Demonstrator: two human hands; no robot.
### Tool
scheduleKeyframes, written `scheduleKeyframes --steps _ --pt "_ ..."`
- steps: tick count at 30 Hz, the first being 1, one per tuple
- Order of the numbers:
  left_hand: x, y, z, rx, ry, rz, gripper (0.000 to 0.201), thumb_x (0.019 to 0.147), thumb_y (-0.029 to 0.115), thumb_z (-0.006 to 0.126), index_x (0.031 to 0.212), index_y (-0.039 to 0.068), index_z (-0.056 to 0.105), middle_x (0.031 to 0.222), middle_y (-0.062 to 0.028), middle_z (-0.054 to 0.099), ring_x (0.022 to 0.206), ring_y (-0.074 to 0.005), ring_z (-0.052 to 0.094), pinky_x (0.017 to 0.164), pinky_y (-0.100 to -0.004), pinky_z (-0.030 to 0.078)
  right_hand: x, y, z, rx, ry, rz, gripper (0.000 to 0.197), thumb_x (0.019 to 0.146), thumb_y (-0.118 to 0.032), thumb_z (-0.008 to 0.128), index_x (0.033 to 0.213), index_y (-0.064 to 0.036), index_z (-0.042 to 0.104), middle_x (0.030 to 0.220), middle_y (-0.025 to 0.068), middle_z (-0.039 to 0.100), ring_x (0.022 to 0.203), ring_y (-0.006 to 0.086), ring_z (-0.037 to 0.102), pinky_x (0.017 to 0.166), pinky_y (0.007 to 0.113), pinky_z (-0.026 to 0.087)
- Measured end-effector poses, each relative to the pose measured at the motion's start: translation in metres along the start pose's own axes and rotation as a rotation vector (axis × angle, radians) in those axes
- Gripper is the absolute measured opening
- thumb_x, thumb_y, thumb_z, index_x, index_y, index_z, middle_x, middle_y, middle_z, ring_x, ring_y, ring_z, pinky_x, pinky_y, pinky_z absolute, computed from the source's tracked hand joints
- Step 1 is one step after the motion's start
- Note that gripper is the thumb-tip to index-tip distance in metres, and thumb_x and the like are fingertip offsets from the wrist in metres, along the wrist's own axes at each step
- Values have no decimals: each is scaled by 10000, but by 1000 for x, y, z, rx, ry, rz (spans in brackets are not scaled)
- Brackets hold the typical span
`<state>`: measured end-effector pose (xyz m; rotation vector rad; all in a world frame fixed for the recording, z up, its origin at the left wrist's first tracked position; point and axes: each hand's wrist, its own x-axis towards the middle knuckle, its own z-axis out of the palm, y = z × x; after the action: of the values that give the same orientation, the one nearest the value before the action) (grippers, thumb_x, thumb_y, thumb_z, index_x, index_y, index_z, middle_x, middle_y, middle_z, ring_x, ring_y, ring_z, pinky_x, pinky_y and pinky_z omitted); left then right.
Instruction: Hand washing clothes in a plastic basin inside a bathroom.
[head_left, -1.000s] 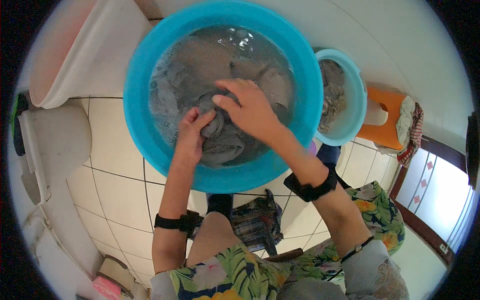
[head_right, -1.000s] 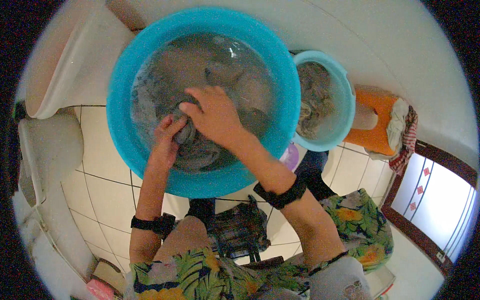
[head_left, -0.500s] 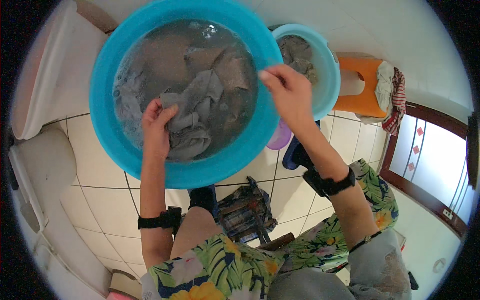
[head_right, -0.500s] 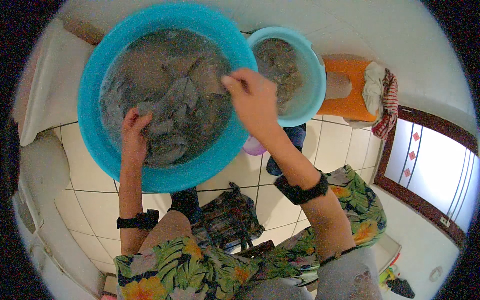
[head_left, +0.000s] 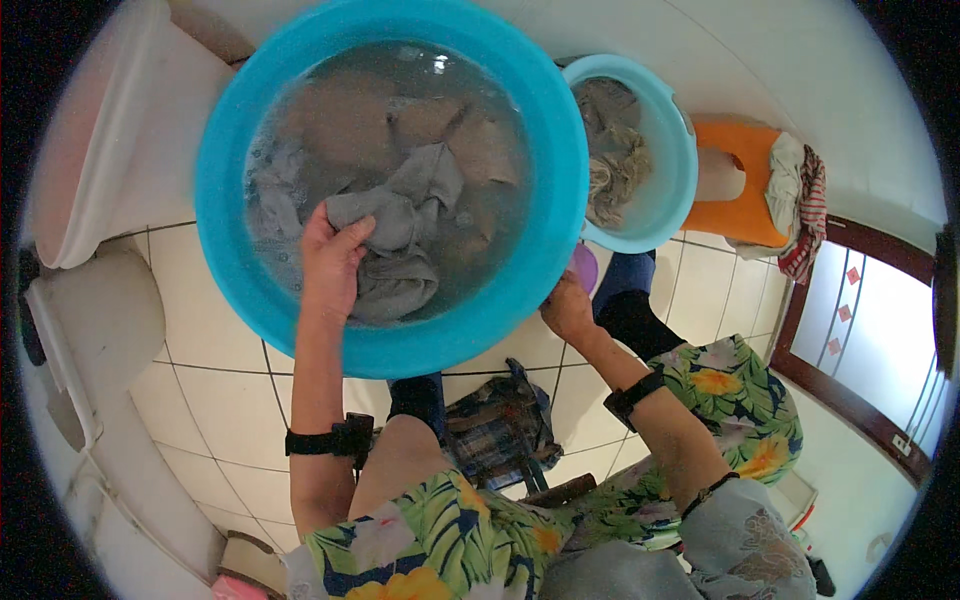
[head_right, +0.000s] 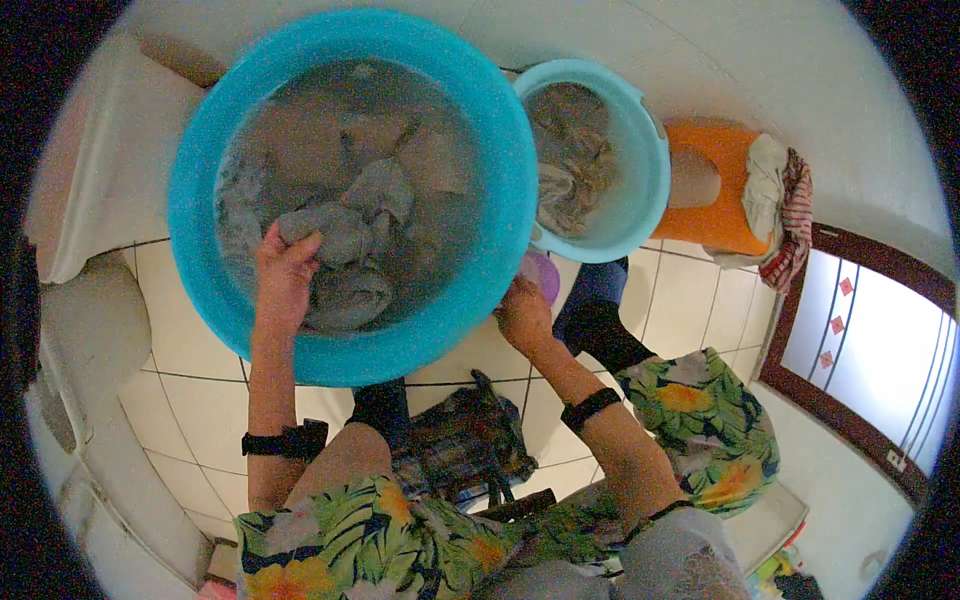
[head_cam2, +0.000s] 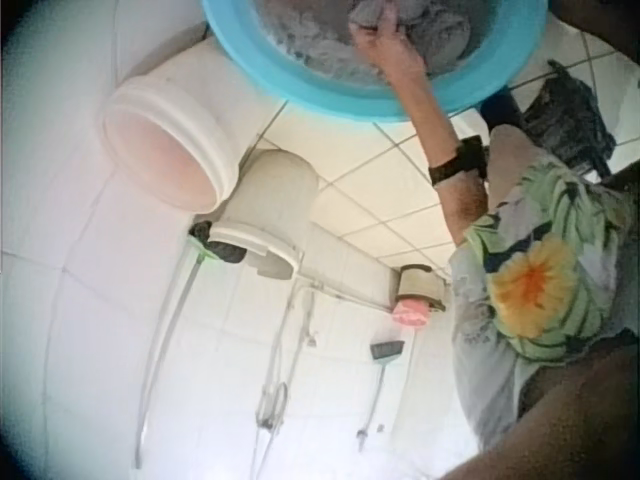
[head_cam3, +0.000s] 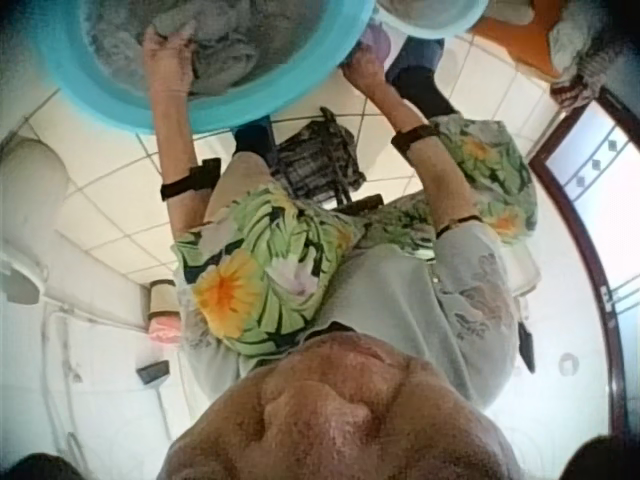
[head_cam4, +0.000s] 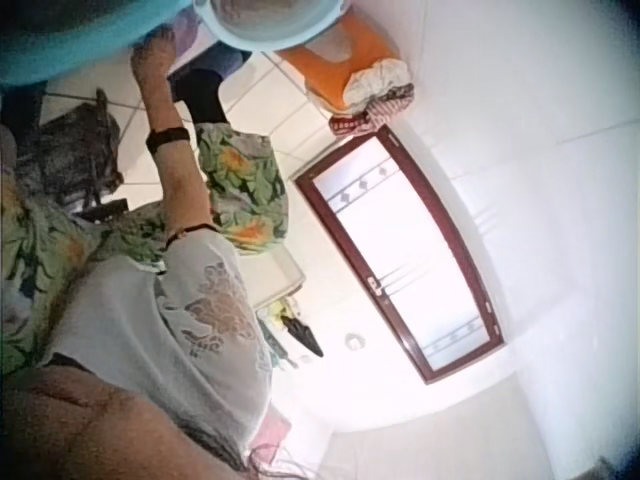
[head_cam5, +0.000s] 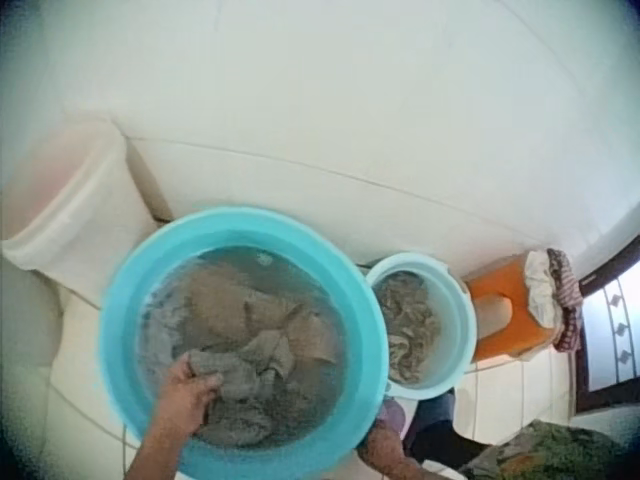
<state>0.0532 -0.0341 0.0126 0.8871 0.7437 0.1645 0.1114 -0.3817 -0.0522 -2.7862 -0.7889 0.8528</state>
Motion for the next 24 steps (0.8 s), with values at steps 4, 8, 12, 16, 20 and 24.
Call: scheduleKeyframes --steps 4,8,12,16,20,24 --pt "0 3 -3 -210 -79 52 359 825 -7 575 1176 12 502 1148 -120 582 1081 -238 561 920 -368 465 3 0 19 43 17 41 355 775 -98 588 1119 -20 546 1095 222 554 975 403 556 789 482 495" --pt "0 9 -1 -408 -139 -6 351 862 31 561 1205 14 491 1175 -124 573 1105 -254 549 936 -403 455 9 11 24 110 293 -25 208 782 -114 589 972 -42 633 913 208 620 886 419 583 754 462 503" --pt "3 3 -22 -416 -166 -36 393 893 69 540 1274 43 443 1244 -121 539 1165 -285 514 980 -447 433 6 -10 -8 431 210 120 176 790 -130 617 940 -42 645 866 168 651 769 369 625 716 411 507" --pt "0 3 -8 -520 -154 -75 340 904 94 535 1235 33 482 1218 -122 554 1151 -277 521 966 -443 437 -1 -3 -59 1072 389 415 180 848 -178 625 917 -14 652 828 90 669 707 209 624 673 325 493" --pt "-7 -1 -3 -534 -163 -150 284 910 108 537 1181 23 526 1187 -110 574 1125 -253 541 947 -433 451 10 -82 -149 1145 576 252 189 908 -167 573 939 8 639 824 35 647 746 136 603 697 280 481" --pt "-11 -3 11 -562 -199 -178 262 917 135 535 1158 32 537 1178 -101 581 1100 -234 559 914 -405 472 50 -165 -155 570 621 -276 192 901 -128 536 1020 3 609 939 151 629 882 302 600 796 378 479"
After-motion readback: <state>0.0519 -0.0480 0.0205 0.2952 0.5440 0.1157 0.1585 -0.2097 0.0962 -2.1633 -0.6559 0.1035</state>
